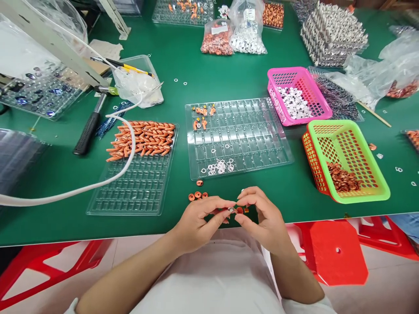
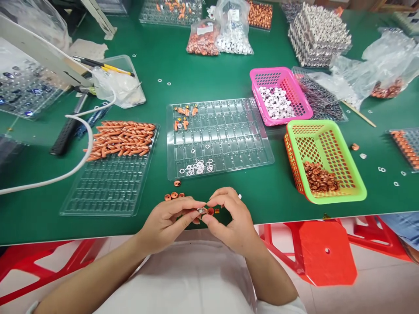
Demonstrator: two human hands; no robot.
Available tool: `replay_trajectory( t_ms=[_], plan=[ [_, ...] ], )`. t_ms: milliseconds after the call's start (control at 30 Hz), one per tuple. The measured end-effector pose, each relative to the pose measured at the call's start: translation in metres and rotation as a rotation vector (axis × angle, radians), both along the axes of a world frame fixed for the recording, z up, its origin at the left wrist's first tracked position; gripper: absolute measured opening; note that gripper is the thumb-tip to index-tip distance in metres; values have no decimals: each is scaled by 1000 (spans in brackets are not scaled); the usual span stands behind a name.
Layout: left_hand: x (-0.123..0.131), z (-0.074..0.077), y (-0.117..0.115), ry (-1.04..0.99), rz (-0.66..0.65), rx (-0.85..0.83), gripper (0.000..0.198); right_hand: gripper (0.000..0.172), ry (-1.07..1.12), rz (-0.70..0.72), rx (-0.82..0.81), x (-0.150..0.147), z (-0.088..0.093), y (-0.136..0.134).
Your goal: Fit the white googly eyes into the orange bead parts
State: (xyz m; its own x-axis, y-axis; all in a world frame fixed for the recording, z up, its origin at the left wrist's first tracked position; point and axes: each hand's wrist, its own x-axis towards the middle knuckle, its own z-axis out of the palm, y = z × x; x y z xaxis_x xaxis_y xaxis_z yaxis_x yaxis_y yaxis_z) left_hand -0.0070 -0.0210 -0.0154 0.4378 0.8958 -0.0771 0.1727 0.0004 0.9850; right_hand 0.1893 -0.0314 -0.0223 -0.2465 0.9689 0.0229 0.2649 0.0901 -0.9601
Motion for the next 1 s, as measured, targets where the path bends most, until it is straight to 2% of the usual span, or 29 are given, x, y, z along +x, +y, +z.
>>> replay_trajectory(
  t_ms=[100, 267, 433, 533, 667, 733, 833, 1000],
  plan=[
    [3, -2, -3, 33, 39, 59, 23, 14, -31, 11, 37, -2, -2, -2],
    [9, -5, -13, 15, 139, -61, 21, 15, -109, -4, 168, -6, -6, -7],
    [3, -6, -19, -30, 92, -85, 23, 19, -213, 77, 305, -6, -12, -6],
    [-14, -3, -15, 150, 113, 19, 21, 18, -184, 104, 290, -2, -12, -5],
    [-42, 1, -1, 459, 261, 137, 15, 16, -78, 88, 208, 3, -9, -4],
    [-52, 0, 6, 556, 287, 187, 15, 16, -21, 47, 185, 4, -9, -3],
    [-58, -2, 12, 617, 254, 233, 14, 16, 15, 10, 169, 3, -9, -3],
    [-57, -8, 16, 659, 156, 234, 16, 16, 10, 44, 155, 2, -10, -5]
  ],
)
